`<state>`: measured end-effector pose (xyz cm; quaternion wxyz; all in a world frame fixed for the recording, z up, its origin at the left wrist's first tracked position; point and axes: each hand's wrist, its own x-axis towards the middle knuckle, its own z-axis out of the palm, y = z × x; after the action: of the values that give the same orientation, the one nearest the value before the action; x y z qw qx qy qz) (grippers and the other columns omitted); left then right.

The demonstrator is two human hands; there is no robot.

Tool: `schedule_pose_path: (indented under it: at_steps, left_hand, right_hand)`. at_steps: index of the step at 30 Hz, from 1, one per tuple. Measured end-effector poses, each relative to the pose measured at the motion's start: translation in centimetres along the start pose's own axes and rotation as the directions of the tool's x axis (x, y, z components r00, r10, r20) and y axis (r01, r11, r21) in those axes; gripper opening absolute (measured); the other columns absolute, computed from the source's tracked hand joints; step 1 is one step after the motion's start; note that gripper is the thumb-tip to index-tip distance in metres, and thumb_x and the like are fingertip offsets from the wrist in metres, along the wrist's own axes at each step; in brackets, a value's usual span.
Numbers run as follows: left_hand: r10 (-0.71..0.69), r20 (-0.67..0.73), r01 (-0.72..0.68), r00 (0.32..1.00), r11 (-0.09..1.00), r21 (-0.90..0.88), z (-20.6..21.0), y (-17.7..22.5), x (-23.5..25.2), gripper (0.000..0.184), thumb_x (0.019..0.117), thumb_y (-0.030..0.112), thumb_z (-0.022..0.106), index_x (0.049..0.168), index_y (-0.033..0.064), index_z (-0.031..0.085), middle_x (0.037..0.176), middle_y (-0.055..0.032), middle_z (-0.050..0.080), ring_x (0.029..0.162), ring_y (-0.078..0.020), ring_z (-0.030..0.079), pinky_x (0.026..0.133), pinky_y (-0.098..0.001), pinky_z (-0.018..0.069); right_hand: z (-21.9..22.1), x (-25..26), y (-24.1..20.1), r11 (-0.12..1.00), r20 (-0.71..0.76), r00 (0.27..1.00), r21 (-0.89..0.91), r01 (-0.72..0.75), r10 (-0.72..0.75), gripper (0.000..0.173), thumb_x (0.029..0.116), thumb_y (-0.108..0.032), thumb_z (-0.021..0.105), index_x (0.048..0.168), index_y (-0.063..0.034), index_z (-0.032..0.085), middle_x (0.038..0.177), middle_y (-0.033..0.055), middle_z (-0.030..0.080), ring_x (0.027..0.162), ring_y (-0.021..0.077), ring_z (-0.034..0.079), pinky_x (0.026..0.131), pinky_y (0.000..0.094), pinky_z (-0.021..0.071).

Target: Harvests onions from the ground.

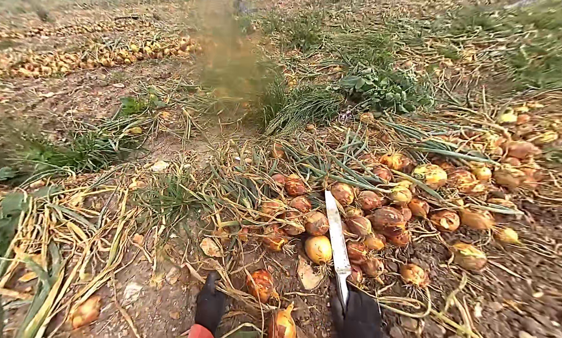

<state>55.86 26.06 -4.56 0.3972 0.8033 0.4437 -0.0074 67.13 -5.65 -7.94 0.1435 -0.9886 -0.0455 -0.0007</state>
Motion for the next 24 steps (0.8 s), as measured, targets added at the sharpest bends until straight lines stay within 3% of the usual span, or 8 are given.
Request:
schedule_pose_path:
  at_steps: [4, 8, 16, 18, 20, 22, 24]
  left_hand:
    - [-0.013, 0.057, 0.013, 0.998, 1.0, 0.012, -0.1, 1.6, 0.4, 0.036, 0.1022, 0.003, 0.051, 0.136, -0.0047, 0.058, 0.131, -0.028, 0.064, 0.126, -0.0385, 0.061, 0.11, -0.0547, 0.046]
    - [-0.065, -0.062, 0.058, 0.996, 0.993, -0.103, 0.9, 1.4, -0.3, 0.037, 0.1033, 0.004, 0.05, 0.139, -0.0051, 0.057, 0.133, -0.0273, 0.064, 0.127, -0.0364, 0.062, 0.111, -0.0521, 0.0455]
    - [-0.151, -0.163, 0.125, 0.975, 0.979, -0.162, 1.1, 1.9, -1.4, 0.035, 0.1002, 0.005, 0.058, 0.134, -0.0054, 0.06, 0.123, -0.0275, 0.068, 0.116, -0.0366, 0.066, 0.104, -0.0531, 0.0503]
    - [-0.134, -0.203, 0.112, 0.97, 0.987, -0.115, 0.7, 2.4, -4.4, 0.038, 0.0986, 0.003, 0.058, 0.135, -0.0078, 0.059, 0.12, -0.0308, 0.068, 0.113, -0.042, 0.067, 0.1, -0.0574, 0.0511]
    - [-0.069, -0.223, 0.062, 0.972, 0.997, -0.038, 0.2, 1.3, -10.4, 0.036, 0.096, 0.0, 0.056, 0.13, -0.0131, 0.061, 0.115, -0.0347, 0.068, 0.108, -0.0477, 0.068, 0.097, -0.0619, 0.0512]
    - [-0.017, -0.142, 0.021, 0.99, 0.999, 0.028, -0.4, -1.9, -14.9, 0.035, 0.0946, 0.0, 0.056, 0.126, -0.0135, 0.063, 0.114, -0.0341, 0.068, 0.108, -0.0487, 0.067, 0.098, -0.0635, 0.05]
    - [0.075, -0.078, -0.068, 0.994, 0.994, 0.09, -0.3, -3.1, -15.7, 0.034, 0.0965, 0.004, 0.056, 0.126, -0.0113, 0.064, 0.109, -0.0318, 0.071, 0.102, -0.0475, 0.07, 0.094, -0.0632, 0.0532]
  right_hand:
    - [-0.1, 0.4, 0.2, 0.999, 0.027, 0.999, 0.02, -0.026, 0.025, 0.059, 0.0919, -0.044, 0.059, 0.117, 0.0086, 0.068, 0.13, 0.0333, 0.062, 0.13, 0.0529, 0.054, 0.109, 0.0648, 0.0418]
    - [0.4, 0.2, 0.1, 1.0, 0.023, 1.0, 0.022, -0.014, 0.014, 0.061, 0.0927, -0.045, 0.056, 0.116, 0.0102, 0.066, 0.13, 0.0361, 0.06, 0.128, 0.0552, 0.054, 0.107, 0.0668, 0.0418]
    - [0.5, 0.1, 0.0, 1.0, 0.041, 0.999, 0.017, -0.015, 0.014, 0.064, 0.0929, -0.049, 0.051, 0.118, 0.0085, 0.066, 0.13, 0.0351, 0.06, 0.129, 0.0555, 0.052, 0.106, 0.0674, 0.0407]
    - [0.4, 0.5, 0.1, 1.0, 0.033, 0.999, 0.018, -0.015, 0.014, 0.066, 0.0922, -0.049, 0.05, 0.119, 0.01, 0.065, 0.13, 0.0363, 0.059, 0.13, 0.0569, 0.051, 0.106, 0.0687, 0.0399]
    - [-0.1, 0.8, 0.3, 0.999, 0.099, 0.995, 0.018, -0.035, 0.034, 0.066, 0.0948, -0.047, 0.052, 0.124, 0.0114, 0.062, 0.136, 0.0381, 0.055, 0.134, 0.0577, 0.047, 0.109, 0.0701, 0.0355]
    - [-0.1, 0.4, 0.2, 0.998, 0.153, 0.987, 0.018, -0.054, 0.051, 0.064, 0.097, -0.044, 0.054, 0.129, 0.0107, 0.059, 0.141, 0.0377, 0.051, 0.138, 0.057, 0.043, 0.111, 0.0699, 0.0333]
    - [0.0, 0.7, 0.1, 0.999, 0.137, 0.99, 0.018, -0.045, 0.043, 0.063, 0.097, -0.043, 0.054, 0.13, 0.0104, 0.059, 0.141, 0.0376, 0.051, 0.138, 0.0569, 0.043, 0.111, 0.0698, 0.0341]
